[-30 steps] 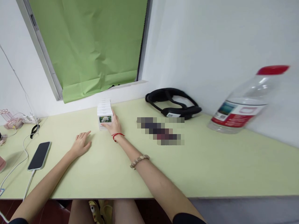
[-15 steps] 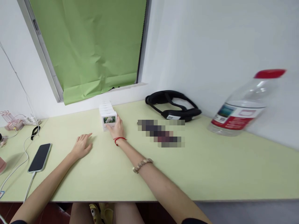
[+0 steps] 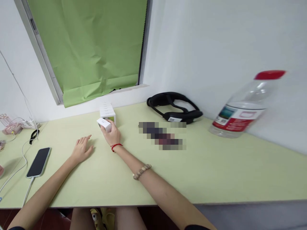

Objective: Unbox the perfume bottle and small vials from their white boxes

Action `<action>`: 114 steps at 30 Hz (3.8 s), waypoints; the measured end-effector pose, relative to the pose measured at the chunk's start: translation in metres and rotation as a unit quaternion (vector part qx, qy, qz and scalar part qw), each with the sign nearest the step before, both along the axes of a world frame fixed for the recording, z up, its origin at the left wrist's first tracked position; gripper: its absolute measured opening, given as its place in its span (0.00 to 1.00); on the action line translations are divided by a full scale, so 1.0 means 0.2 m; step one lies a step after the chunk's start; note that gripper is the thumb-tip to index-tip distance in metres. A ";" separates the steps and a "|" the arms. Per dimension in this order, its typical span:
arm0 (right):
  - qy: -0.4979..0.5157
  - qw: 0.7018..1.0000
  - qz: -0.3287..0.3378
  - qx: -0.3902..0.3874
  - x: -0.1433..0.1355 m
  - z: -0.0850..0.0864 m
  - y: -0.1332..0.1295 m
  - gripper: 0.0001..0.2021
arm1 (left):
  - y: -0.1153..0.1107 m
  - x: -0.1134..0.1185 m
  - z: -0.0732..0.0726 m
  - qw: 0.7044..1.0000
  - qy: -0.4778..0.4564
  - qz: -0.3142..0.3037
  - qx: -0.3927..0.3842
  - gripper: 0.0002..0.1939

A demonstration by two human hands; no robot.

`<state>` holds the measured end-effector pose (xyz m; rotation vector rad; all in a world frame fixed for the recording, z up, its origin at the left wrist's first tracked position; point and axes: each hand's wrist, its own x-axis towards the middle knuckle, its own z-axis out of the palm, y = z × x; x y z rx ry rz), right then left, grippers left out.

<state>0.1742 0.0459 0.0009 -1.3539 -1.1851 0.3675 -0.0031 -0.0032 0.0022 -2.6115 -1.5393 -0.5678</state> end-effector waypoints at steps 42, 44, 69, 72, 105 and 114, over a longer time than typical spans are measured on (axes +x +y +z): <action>-0.016 0.961 0.274 -0.032 -0.03 -0.06 0.00 0.21 | 0.03 -0.02 -0.01 0.960 -0.277 0.015 0.047 0.19; -0.057 0.965 0.255 -0.012 -0.03 -0.04 -0.02 0.23 | 0.03 -0.02 -0.02 0.943 -0.325 0.019 0.074 0.18; -0.005 0.975 0.189 0.113 -0.10 0.00 -0.10 0.23 | 0.00 -0.01 0.03 0.914 -0.393 -0.014 0.100 0.19; -0.015 0.974 0.188 0.127 -0.10 0.00 -0.10 0.22 | 0.00 -0.01 0.03 0.912 -0.395 -0.026 0.113 0.18; -0.162 0.943 0.156 0.246 -0.08 0.02 -0.13 0.07 | 0.01 -0.03 0.01 0.948 -0.285 -0.079 0.118 0.21; -0.157 0.952 0.127 0.231 -0.09 0.01 -0.13 0.06 | 0.04 -0.03 -0.03 0.941 -0.313 -0.073 0.106 0.26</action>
